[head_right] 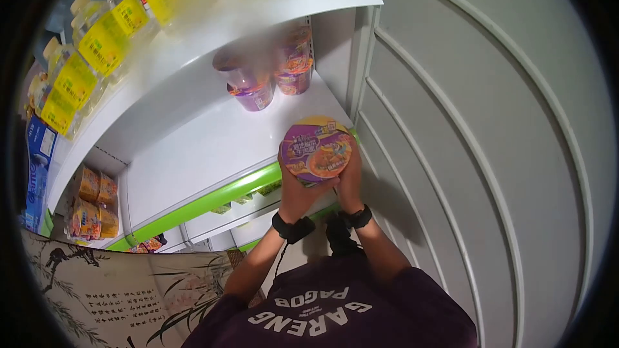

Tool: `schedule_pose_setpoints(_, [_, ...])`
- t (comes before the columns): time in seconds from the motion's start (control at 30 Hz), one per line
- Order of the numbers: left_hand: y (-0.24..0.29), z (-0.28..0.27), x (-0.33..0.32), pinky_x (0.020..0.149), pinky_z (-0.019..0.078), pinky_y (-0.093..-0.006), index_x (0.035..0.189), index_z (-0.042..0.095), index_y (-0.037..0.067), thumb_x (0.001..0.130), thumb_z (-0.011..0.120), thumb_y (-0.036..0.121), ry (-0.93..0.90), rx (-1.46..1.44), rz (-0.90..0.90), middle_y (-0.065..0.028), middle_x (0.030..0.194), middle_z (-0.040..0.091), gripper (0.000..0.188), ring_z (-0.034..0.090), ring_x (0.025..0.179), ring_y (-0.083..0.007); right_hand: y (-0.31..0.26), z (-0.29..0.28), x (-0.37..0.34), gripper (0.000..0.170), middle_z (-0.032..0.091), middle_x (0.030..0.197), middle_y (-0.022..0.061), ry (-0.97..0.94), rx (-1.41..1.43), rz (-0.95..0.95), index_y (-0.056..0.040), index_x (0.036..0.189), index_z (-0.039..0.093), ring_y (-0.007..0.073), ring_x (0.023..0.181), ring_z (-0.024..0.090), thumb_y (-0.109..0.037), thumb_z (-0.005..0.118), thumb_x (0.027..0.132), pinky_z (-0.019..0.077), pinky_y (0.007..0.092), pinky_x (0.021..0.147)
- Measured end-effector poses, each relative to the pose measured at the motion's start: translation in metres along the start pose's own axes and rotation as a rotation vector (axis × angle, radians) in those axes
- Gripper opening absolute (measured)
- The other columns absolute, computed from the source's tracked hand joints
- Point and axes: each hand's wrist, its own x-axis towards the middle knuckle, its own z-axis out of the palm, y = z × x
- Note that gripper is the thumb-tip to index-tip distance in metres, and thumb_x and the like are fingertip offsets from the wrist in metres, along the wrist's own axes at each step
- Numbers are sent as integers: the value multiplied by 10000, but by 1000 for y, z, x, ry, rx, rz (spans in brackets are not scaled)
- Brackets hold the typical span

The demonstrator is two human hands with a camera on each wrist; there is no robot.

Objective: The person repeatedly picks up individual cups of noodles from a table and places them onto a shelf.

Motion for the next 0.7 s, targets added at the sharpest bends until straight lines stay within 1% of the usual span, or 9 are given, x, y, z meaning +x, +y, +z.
schedule_pose_setpoints(0.1, [-8, 4, 43, 1014, 457, -361, 1396, 217, 13, 618, 933, 93, 78, -52, 6, -128, 1306, 475, 1060, 515, 1210, -221, 1, 8, 58, 498, 592, 1219, 92, -126, 188, 198, 30, 1324, 498, 139, 1097, 581, -359, 312, 1074, 440, 278, 977])
schedule_pose_setpoints(0.2, [-26, 3, 76, 1006, 465, -358, 1387, 230, 13, 594, 942, 93, 101, 85, 55, -126, 1298, 479, 1069, 521, 1197, -216, 12, 17, 92, 495, 607, 1193, 79, -159, 230, 257, 24, 1309, 519, 127, 1079, 586, -365, 328, 1071, 447, 275, 953])
schedule_pose_setpoints(0.3, [-36, 4, 104, 1003, 468, -354, 1375, 240, 12, 580, 948, 95, 94, 134, 90, -126, 1294, 481, 1068, 525, 1188, -215, 33, 26, 117, 490, 624, 1162, 69, -86, 249, 321, 18, 1303, 526, 109, 1059, 593, -368, 336, 1068, 454, 269, 936])
schedule_pose_setpoints(0.4, [-50, 8, 116, 1002, 466, -351, 1361, 250, 12, 570, 951, 96, 163, 99, -3, -133, 1286, 483, 1061, 527, 1184, -221, 42, 33, 133, 480, 635, 1135, 65, -34, 354, 413, 13, 1294, 532, 101, 1047, 598, -361, 338, 1066, 455, 266, 932])
schedule_pose_setpoints(0.5, [-61, 7, 122, 999, 468, -350, 1358, 251, 13, 574, 946, 88, 188, 49, -33, -141, 1284, 479, 1050, 526, 1183, -229, 41, 42, 142, 458, 632, 1137, 62, -71, 392, 412, 14, 1295, 532, 109, 1045, 601, -341, 360, 1061, 455, 264, 926])
schedule_pose_setpoints(0.6, [-66, 5, 125, 999, 470, -349, 1364, 246, 14, 577, 942, 87, 178, 58, -43, -142, 1287, 473, 1052, 527, 1180, -231, 55, 42, 145, 435, 629, 1138, 55, -131, 350, 332, 16, 1289, 535, 112, 1035, 606, -322, 394, 1053, 457, 264, 920])
schedule_pose_setpoints(0.7, [-71, 5, 128, 998, 474, -350, 1365, 239, 17, 577, 940, 86, 194, 124, -46, -139, 1286, 472, 1057, 530, 1176, -228, 65, 41, 145, 421, 621, 1153, 55, -110, 342, 325, 16, 1287, 538, 115, 1034, 605, -308, 418, 1047, 466, 268, 911])
